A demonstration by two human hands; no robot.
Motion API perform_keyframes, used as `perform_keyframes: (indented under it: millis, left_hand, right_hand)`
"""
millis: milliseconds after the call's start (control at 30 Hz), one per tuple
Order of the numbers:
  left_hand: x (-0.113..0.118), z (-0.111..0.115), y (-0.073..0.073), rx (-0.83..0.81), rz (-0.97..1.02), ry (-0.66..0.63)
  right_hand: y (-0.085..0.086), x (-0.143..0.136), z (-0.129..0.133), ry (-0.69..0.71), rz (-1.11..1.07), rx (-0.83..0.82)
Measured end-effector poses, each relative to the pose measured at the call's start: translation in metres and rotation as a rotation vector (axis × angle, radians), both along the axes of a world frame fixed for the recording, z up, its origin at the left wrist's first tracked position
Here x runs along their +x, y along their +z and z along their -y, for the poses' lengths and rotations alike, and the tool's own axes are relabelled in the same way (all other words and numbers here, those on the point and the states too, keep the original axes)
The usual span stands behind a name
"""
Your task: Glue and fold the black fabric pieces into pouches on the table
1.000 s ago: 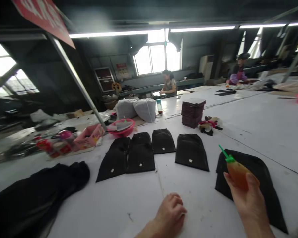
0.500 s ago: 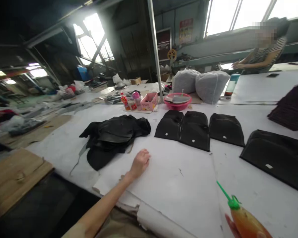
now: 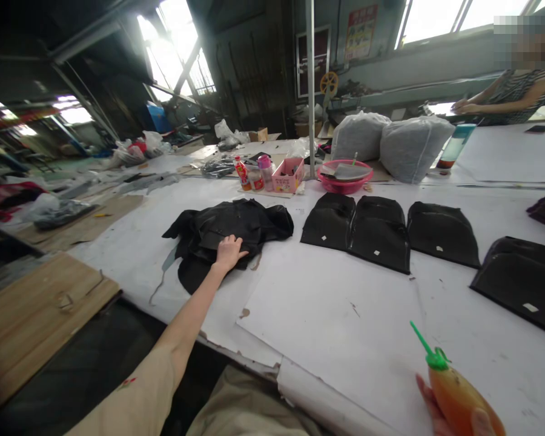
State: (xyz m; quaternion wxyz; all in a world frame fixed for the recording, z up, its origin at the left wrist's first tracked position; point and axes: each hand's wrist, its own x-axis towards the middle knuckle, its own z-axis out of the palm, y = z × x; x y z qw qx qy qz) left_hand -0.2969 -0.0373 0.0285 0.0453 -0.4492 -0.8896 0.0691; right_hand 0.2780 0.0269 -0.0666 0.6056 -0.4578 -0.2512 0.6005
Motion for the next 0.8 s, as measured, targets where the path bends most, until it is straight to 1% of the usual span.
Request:
perform_keyframes:
  millis: [100,200,300,367,467,533,600,700,800]
  left_hand:
    - [-0.001,-0.005,0.002,-0.045,0.020,-0.021]
    - [-0.002,-0.011,0.008,-0.069,0.039,-0.008]
    - [0.003,-0.019,0.010,-0.044,0.037,0.045]
    - [0.009,-0.027,0.007,-0.010,0.033,0.074]
    - [0.017,-0.039,-0.001,0.025,0.041,0.095]
    - [0.021,-0.047,-0.006,0.034,0.056,0.106]
    - [0.021,-0.053,-0.008,0.035,0.074,0.113]
    - [0.018,-0.054,-0.002,0.022,0.105,0.119]
    - [0.019,-0.047,0.013,0.008,0.149,0.133]
  right_hand:
    - [0.013,-0.008,0.000,-0.086,0.012,-0.052]
    - [0.023,-0.014,0.001,-0.106,0.021,-0.083]
    - [0.028,-0.018,0.002,-0.114,0.048,-0.119]
    - [0.030,-0.020,0.003,-0.121,0.055,-0.134]
    - [0.030,-0.020,0.004,-0.133,0.063,-0.137]
    - [0.028,-0.020,0.004,-0.134,0.057,-0.126]
    - [0.026,-0.019,0.005,-0.136,0.038,-0.096]
    - [0.022,-0.019,0.005,-0.120,0.015,-0.061]
    - [0.020,-0.019,0.006,-0.111,0.009,-0.046]
